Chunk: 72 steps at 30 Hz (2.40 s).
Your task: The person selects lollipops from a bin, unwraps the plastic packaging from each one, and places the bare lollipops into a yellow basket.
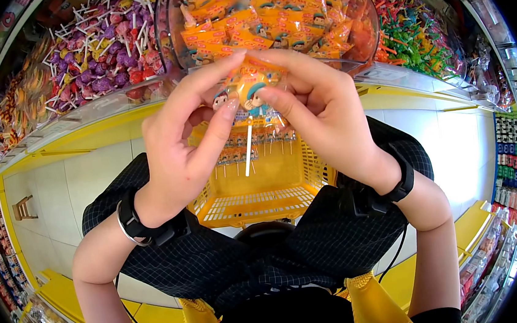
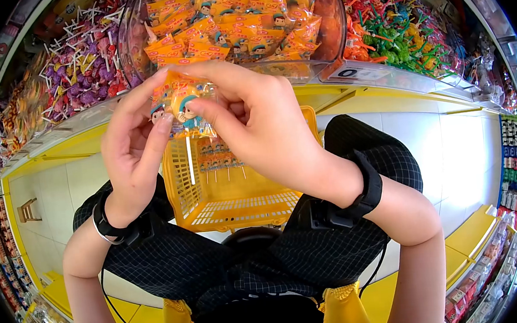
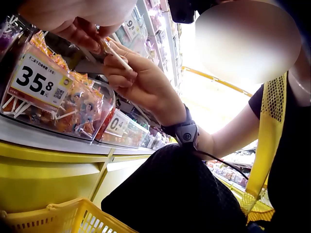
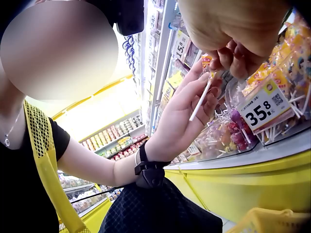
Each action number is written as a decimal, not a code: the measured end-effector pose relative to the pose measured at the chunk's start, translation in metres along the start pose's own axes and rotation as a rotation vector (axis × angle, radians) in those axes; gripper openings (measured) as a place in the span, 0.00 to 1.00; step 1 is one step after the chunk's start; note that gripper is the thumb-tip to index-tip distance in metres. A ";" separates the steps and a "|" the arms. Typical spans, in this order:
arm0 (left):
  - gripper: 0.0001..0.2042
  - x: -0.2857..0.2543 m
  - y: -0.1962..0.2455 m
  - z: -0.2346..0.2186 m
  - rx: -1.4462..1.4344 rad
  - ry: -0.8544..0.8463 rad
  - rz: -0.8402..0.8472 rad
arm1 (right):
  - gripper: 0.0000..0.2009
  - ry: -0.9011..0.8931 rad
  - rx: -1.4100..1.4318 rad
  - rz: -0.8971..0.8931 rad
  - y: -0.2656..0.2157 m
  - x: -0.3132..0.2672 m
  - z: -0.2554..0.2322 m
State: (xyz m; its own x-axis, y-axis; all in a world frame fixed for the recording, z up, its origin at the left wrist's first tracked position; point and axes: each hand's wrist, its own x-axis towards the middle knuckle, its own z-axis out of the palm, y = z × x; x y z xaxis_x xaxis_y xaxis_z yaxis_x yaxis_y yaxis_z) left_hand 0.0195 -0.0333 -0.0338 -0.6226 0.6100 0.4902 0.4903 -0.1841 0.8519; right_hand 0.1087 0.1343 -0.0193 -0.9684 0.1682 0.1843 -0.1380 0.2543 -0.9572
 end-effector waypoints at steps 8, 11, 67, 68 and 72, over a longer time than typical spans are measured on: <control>0.19 0.001 -0.006 -0.015 0.143 -0.160 0.023 | 0.19 0.025 0.113 -0.004 -0.002 0.000 0.000; 0.19 -0.002 -0.002 -0.008 0.123 -0.113 0.039 | 0.16 0.019 0.220 0.020 -0.003 0.001 0.000; 0.07 -0.300 -0.416 0.141 0.232 -0.265 -0.967 | 0.16 0.090 -0.812 -0.237 -0.001 -0.041 -0.070; 0.07 -0.301 -0.417 0.143 0.229 -0.267 -0.970 | 0.17 0.103 -0.799 -0.221 -0.002 -0.043 -0.070; 0.07 -0.305 -0.420 0.154 0.225 -0.274 -0.974 | 0.16 0.060 -0.772 -0.184 -0.002 -0.043 -0.074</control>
State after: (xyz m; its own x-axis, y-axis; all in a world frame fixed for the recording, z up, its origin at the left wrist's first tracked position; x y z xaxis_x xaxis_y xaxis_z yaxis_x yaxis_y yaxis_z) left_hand 0.0971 -0.0232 -0.5697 -0.6639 0.5771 -0.4756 -0.0308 0.6144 0.7884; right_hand 0.1660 0.1968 -0.0089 -0.9281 0.1051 0.3571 -0.0902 0.8672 -0.4897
